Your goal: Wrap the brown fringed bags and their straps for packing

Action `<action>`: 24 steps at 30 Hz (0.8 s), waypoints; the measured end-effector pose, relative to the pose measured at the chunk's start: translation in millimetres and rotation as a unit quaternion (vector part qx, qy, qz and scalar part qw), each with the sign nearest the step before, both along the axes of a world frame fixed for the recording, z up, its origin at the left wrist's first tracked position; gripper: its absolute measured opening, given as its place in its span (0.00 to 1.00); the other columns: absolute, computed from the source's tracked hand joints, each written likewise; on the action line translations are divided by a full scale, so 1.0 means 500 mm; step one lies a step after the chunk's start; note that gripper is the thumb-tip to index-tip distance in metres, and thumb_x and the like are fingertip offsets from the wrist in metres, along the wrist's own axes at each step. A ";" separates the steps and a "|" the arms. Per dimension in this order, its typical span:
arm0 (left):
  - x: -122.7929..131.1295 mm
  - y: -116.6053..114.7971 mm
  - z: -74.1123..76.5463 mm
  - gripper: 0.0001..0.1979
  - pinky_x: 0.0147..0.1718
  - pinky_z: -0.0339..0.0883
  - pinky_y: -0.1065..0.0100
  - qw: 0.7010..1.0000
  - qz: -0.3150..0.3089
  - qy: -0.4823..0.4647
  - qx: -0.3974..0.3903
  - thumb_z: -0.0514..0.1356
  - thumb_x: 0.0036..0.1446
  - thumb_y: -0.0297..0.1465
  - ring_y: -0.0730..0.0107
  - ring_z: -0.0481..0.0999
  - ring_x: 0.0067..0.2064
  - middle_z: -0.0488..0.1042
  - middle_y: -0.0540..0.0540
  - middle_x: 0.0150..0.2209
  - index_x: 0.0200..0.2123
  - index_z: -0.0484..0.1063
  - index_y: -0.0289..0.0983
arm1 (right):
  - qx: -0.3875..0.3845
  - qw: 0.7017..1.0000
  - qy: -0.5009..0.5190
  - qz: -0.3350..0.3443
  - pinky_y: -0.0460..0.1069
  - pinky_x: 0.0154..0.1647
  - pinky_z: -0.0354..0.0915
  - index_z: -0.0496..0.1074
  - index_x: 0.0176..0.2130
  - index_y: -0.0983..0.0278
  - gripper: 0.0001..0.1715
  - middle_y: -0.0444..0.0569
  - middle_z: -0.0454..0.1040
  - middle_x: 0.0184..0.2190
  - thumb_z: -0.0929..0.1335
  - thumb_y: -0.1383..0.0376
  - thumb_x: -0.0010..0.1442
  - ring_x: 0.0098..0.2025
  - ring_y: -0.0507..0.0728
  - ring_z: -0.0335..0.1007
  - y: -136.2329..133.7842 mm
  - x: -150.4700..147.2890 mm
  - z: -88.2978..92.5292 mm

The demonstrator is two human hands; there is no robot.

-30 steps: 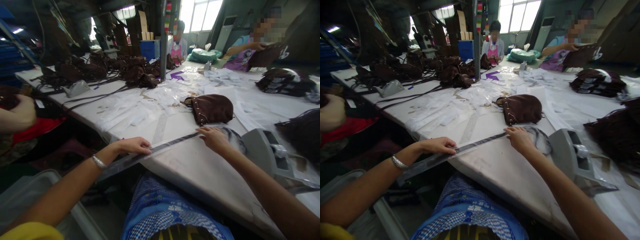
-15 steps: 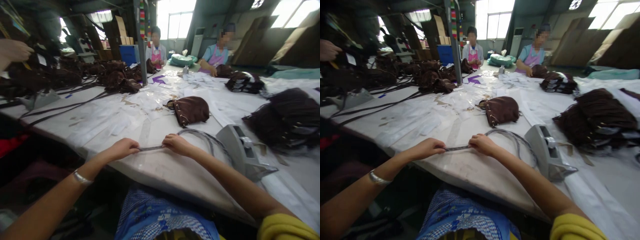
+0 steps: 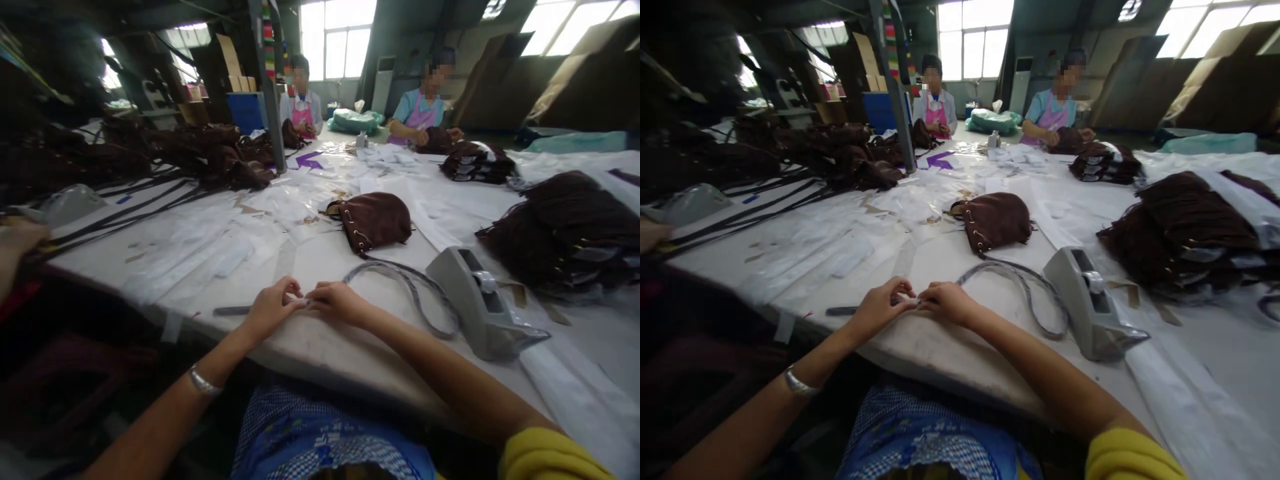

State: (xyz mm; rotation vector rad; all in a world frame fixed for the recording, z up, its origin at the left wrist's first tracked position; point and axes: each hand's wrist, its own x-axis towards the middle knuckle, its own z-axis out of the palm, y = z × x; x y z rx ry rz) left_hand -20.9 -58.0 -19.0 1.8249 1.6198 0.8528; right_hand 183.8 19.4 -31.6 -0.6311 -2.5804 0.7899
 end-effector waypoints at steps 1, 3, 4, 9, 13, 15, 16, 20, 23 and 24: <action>-0.003 -0.007 -0.002 0.18 0.42 0.71 0.67 1.000 0.006 0.007 0.017 0.63 0.55 0.37 0.66 0.80 0.40 0.79 0.49 0.43 0.48 0.67 0.42 | 0.005 1.000 0.001 0.001 0.45 0.38 0.64 0.79 0.45 0.62 0.12 0.49 0.76 0.35 0.69 0.62 0.64 0.35 0.54 0.73 0.001 0.004 -0.005; -0.018 -0.022 -0.004 0.21 0.47 0.70 0.64 0.997 0.012 0.069 0.042 0.62 0.58 0.38 0.64 0.78 0.45 0.77 0.46 0.49 0.53 0.66 0.42 | 0.016 1.000 0.010 -0.007 0.46 0.38 0.64 0.79 0.45 0.62 0.13 0.49 0.76 0.35 0.67 0.61 0.65 0.35 0.54 0.73 0.003 0.011 -0.016; -0.029 -0.031 -0.004 0.20 0.49 0.68 0.62 0.993 0.013 0.111 0.046 0.61 0.59 0.38 0.62 0.77 0.48 0.77 0.44 0.49 0.53 0.67 0.41 | 0.021 1.000 0.015 -0.017 0.46 0.38 0.65 0.79 0.45 0.61 0.13 0.49 0.76 0.36 0.66 0.60 0.66 0.35 0.54 0.73 0.005 0.014 -0.021; -0.053 -0.057 -0.004 0.12 0.48 0.66 0.61 0.977 0.021 0.211 0.031 0.57 0.63 0.38 0.59 0.77 0.46 0.80 0.43 0.43 0.41 0.77 0.38 | 0.022 0.999 0.025 -0.020 0.49 0.40 0.67 0.77 0.47 0.60 0.16 0.50 0.76 0.38 0.65 0.59 0.66 0.36 0.56 0.74 0.005 0.011 -0.029; -0.028 -0.048 -0.009 0.14 0.46 0.67 0.65 0.975 0.012 0.217 0.043 0.56 0.64 0.40 0.62 0.77 0.44 0.80 0.45 0.41 0.41 0.78 0.39 | 0.026 1.000 0.011 -0.003 0.50 0.39 0.68 0.77 0.48 0.60 0.16 0.50 0.76 0.37 0.64 0.58 0.66 0.36 0.57 0.74 -0.003 0.010 -0.018; -0.024 -0.046 -0.010 0.13 0.47 0.66 0.67 0.974 0.000 0.219 0.050 0.57 0.64 0.39 0.64 0.77 0.45 0.80 0.46 0.42 0.44 0.77 0.40 | 0.026 1.000 0.005 -0.004 0.50 0.39 0.68 0.78 0.45 0.60 0.16 0.50 0.76 0.37 0.64 0.57 0.66 0.36 0.57 0.75 -0.006 0.016 -0.013; -0.027 -0.049 -0.009 0.14 0.48 0.66 0.68 0.974 -0.005 0.221 0.053 0.58 0.63 0.39 0.65 0.76 0.46 0.80 0.47 0.44 0.46 0.76 0.40 | 0.026 1.000 0.003 -0.006 0.49 0.39 0.68 0.78 0.44 0.59 0.16 0.49 0.76 0.37 0.64 0.57 0.66 0.36 0.57 0.75 -0.006 0.020 -0.012; -0.069 -0.079 -0.002 0.20 0.57 0.60 0.63 0.968 0.011 0.243 0.061 0.59 0.63 0.37 0.63 0.73 0.54 0.75 0.43 0.53 0.56 0.69 0.38 | 0.031 0.999 0.007 -0.013 0.49 0.38 0.68 0.78 0.44 0.59 0.16 0.49 0.76 0.37 0.64 0.57 0.67 0.36 0.56 0.74 -0.006 0.032 -0.016; -0.108 -0.098 0.004 0.16 0.57 0.59 0.55 0.961 0.032 0.270 0.051 0.58 0.63 0.32 0.58 0.73 0.53 0.76 0.40 0.51 0.53 0.72 0.36 | 0.039 0.999 0.014 -0.008 0.48 0.39 0.68 0.78 0.44 0.59 0.16 0.49 0.76 0.38 0.64 0.57 0.67 0.36 0.55 0.74 -0.005 0.031 -0.022; -0.119 -0.101 0.005 0.14 0.55 0.61 0.54 0.959 0.031 0.278 0.045 0.58 0.63 0.31 0.57 0.74 0.51 0.78 0.40 0.49 0.50 0.73 0.36 | 0.042 0.999 0.014 -0.007 0.48 0.39 0.68 0.78 0.45 0.59 0.16 0.50 0.76 0.38 0.64 0.57 0.67 0.36 0.55 0.74 -0.004 0.029 -0.023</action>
